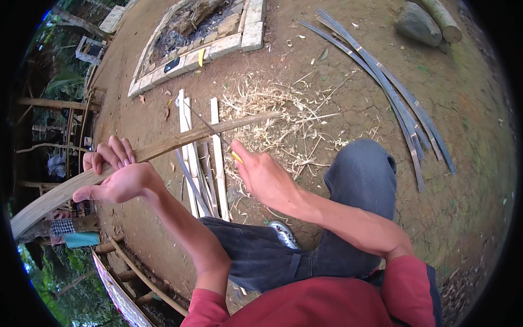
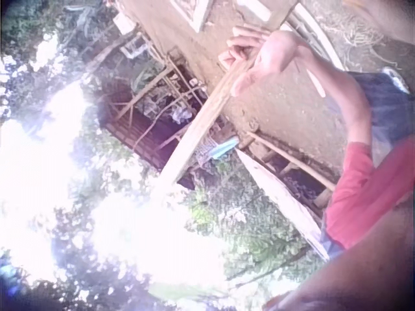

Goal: The person uses a knife to shave thin strips of bark or outer fibers from a long bamboo pole, repeatedly pulling the blade along the length of the material.

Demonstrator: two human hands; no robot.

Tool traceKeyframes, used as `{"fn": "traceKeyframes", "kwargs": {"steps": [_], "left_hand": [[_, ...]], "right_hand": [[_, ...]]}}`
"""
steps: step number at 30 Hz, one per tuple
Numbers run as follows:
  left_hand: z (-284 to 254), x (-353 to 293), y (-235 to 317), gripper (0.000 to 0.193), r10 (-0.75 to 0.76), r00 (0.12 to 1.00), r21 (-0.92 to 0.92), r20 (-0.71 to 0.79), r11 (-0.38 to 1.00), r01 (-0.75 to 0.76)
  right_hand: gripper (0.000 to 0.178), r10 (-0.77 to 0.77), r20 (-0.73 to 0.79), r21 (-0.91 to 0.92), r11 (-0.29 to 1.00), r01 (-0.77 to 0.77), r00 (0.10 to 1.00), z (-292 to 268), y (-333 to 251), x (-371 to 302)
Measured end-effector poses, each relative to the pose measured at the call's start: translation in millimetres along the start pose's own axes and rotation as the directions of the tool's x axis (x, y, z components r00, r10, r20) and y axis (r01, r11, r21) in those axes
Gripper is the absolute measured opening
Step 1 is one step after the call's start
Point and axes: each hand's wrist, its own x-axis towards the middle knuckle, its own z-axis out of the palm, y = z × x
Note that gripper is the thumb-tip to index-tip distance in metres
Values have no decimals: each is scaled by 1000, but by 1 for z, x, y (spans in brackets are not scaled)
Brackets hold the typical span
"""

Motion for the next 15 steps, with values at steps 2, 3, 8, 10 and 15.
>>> {"fn": "traceKeyframes", "kwargs": {"steps": [2,3,8,10,15], "left_hand": [[0,5,-4,66,-7,1000,-1,-5,1000,7],[3,7,-5,65,2,1000,5,0,1000,-2],[16,-7,4,64,1,999,73,-48,997,3],[16,-10,0,65,-9,1000,47,-13,999,10],[31,-18,0,66,-13,1000,127,-3,992,13]], "right_hand": [[37,9,9,87,996,-10,1000,-8,-5,7],[37,-144,-176,80,984,160,974,-10,-13,9],[40,-186,-238,-4,982,191,953,-3,-5,6],[41,22,-27,-115,993,-25,999,-11,4,9],[37,-208,-416,106,956,274,885,-39,-43,20]]}}
